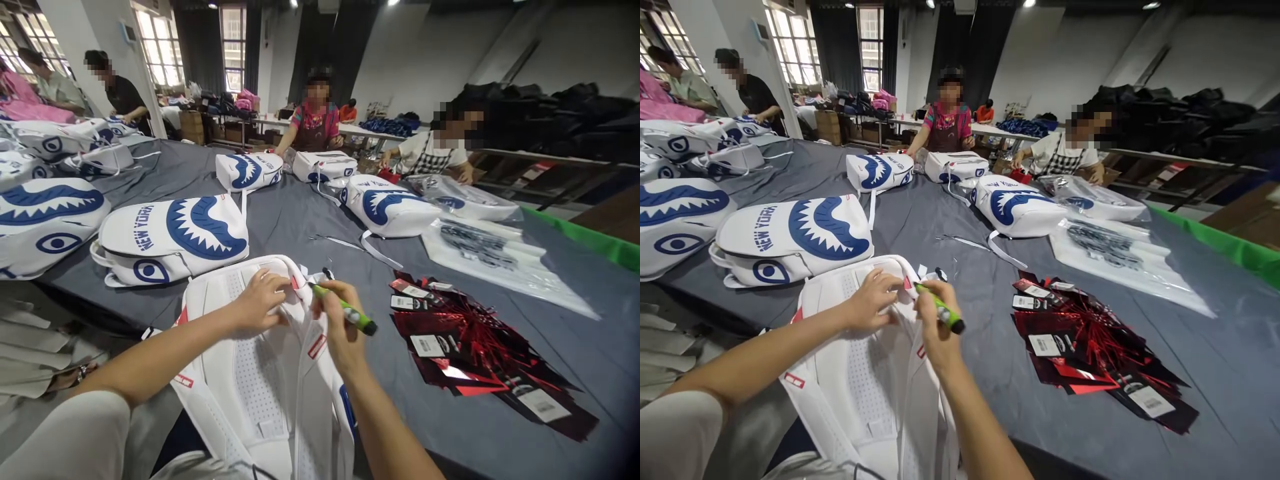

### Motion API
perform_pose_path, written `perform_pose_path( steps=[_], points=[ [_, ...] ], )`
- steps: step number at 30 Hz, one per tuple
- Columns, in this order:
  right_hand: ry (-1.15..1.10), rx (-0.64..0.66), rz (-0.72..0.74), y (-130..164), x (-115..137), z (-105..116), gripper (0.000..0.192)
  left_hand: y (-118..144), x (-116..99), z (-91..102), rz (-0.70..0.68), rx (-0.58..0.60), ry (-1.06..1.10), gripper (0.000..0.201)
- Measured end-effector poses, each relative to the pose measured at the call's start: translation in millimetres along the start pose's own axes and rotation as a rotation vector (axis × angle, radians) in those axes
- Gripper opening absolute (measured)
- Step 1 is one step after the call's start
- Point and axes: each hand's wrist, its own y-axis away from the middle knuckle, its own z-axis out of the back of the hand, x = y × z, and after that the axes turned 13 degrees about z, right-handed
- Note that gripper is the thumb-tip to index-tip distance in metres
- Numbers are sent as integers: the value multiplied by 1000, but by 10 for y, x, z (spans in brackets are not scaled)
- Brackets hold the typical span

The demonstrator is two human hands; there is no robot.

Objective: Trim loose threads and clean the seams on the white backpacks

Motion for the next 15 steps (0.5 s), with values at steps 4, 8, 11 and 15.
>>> perform_pose_path(
  steps=[4,8,11,15],
  points=[
    [-103,32,-18,-21,-311,-280,32,83,-65,-22,54,-49,-2,34],
    [45,-135,-94,264,-553,74,38,169,-67,-126,-2,-53,70,26],
    [74,-235,-87,103,-478,190,37,130,-62,-182,-18,-44,124,25],
    [-48,-245,33,-897,-320,-153,38,34,-94,-183,37,13,86,29]
  ],
)
